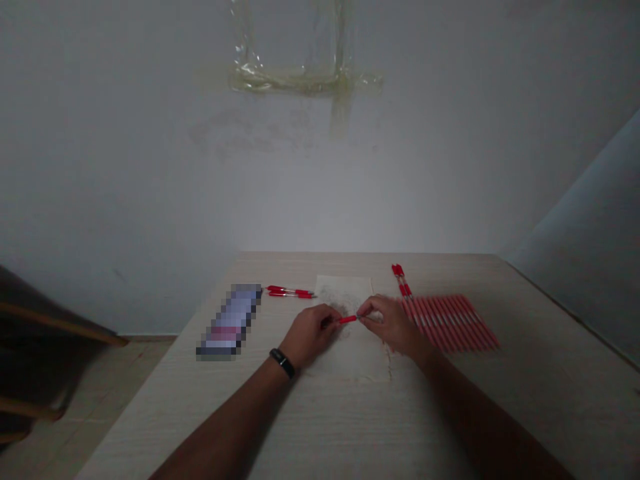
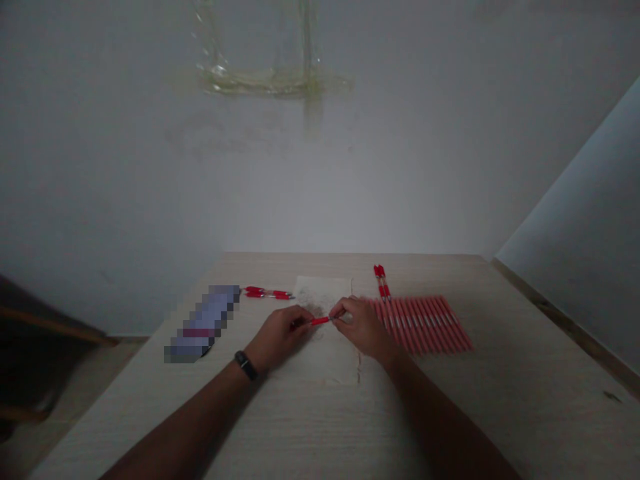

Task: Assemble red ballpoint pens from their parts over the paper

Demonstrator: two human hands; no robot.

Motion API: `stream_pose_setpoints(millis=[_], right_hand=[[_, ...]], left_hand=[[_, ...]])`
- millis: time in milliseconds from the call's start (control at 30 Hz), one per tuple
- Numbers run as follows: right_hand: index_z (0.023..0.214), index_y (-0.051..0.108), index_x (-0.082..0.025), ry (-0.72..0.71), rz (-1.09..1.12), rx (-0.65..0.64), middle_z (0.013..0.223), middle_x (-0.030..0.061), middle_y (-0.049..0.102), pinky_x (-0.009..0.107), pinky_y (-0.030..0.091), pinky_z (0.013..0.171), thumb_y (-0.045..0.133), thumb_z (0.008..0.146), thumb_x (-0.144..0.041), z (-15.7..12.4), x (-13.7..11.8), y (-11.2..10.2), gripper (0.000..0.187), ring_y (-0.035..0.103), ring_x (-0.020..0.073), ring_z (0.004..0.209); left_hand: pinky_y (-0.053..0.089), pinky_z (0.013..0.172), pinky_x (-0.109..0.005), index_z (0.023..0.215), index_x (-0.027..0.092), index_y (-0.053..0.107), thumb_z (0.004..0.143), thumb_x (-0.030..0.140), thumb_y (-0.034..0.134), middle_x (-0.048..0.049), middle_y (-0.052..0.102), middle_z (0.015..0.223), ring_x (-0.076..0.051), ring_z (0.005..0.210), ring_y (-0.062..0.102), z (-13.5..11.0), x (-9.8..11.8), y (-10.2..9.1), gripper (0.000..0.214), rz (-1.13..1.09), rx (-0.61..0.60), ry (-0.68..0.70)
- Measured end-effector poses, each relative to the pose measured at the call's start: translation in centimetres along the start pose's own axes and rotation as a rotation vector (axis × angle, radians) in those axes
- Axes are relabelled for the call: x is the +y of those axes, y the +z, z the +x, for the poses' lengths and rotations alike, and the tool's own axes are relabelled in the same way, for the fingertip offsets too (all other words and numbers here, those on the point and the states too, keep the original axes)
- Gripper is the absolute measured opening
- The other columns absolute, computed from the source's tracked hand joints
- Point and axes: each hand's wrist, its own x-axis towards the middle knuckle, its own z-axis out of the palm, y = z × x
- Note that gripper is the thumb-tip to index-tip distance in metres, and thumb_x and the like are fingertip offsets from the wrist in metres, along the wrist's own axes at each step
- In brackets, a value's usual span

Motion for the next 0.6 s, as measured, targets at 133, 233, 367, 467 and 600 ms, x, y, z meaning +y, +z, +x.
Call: stream_pose_setpoints(millis=[133, 233, 367, 467, 600], right_hand=[[0.087, 0.066, -0.020, 0.012, 0.018, 0.009, 0.086, 0.0012, 0.067, 0.029, 0.046, 0.077, 0.066, 0.082, -0.014, -0.02, -0.12, 0.12, 0.008, 0.062, 0.0170, 0.085], [0.089, 0.066, -0.020, 0.040, 0.050, 0.002, 0.088, 0.0015, 0.067, 0.028, 0.047, 0.078, 0.066, 0.082, -0.015, -0.05, -0.19, 0.17, 0.008, 0.063, 0.0169, 0.086], [0.090, 0.068, -0.020, 0.082, 0.013, -0.038, 0.086, 0.0021, 0.067, 0.029, 0.046, 0.076, 0.063, 0.089, -0.021, -0.05, -0.40, 0.14, 0.005, 0.062, 0.0172, 0.084], [0.084, 0.067, -0.020, 0.077, -0.095, -0.083, 0.079, 0.0017, 0.066, 0.031, 0.044, 0.076, 0.058, 0.094, -0.025, -0.01, -0.54, 0.07, 0.014, 0.060, 0.0175, 0.080], [0.087, 0.066, -0.020, 0.035, -0.139, -0.062, 0.086, 0.0028, 0.066, 0.032, 0.043, 0.082, 0.059, 0.093, -0.025, -0.02, -0.74, -0.14, 0.010, 0.059, 0.0187, 0.087]], left_hand=[[0.041, 0.066, -0.025, 0.092, 0.018, 0.072, 0.090, 0.030, 0.058, -0.0054, 0.071, 0.085, -0.017, 0.074, 0.061, 0.03, 0.13, -0.08, 0.019, -0.006, -0.013, 0.012], [0.041, 0.066, -0.025, 0.091, 0.017, 0.072, 0.091, 0.030, 0.057, -0.0057, 0.071, 0.083, -0.017, 0.073, 0.060, 0.05, 0.25, -0.16, 0.020, -0.005, -0.021, 0.016], [0.042, 0.068, -0.026, 0.092, 0.018, 0.072, 0.090, 0.028, 0.057, -0.0054, 0.071, 0.084, -0.017, 0.074, 0.060, 0.04, 0.43, -0.28, 0.018, -0.007, -0.015, 0.030], [0.043, 0.069, -0.026, 0.092, 0.018, 0.072, 0.090, 0.028, 0.058, -0.0058, 0.070, 0.086, -0.018, 0.075, 0.060, 0.02, 0.48, -0.25, 0.017, -0.003, -0.013, 0.046], [0.042, 0.069, -0.026, 0.091, 0.018, 0.072, 0.091, 0.028, 0.058, -0.0053, 0.070, 0.084, -0.017, 0.075, 0.060, 0.00, 0.36, -0.09, 0.017, 0.010, -0.005, 0.038]])
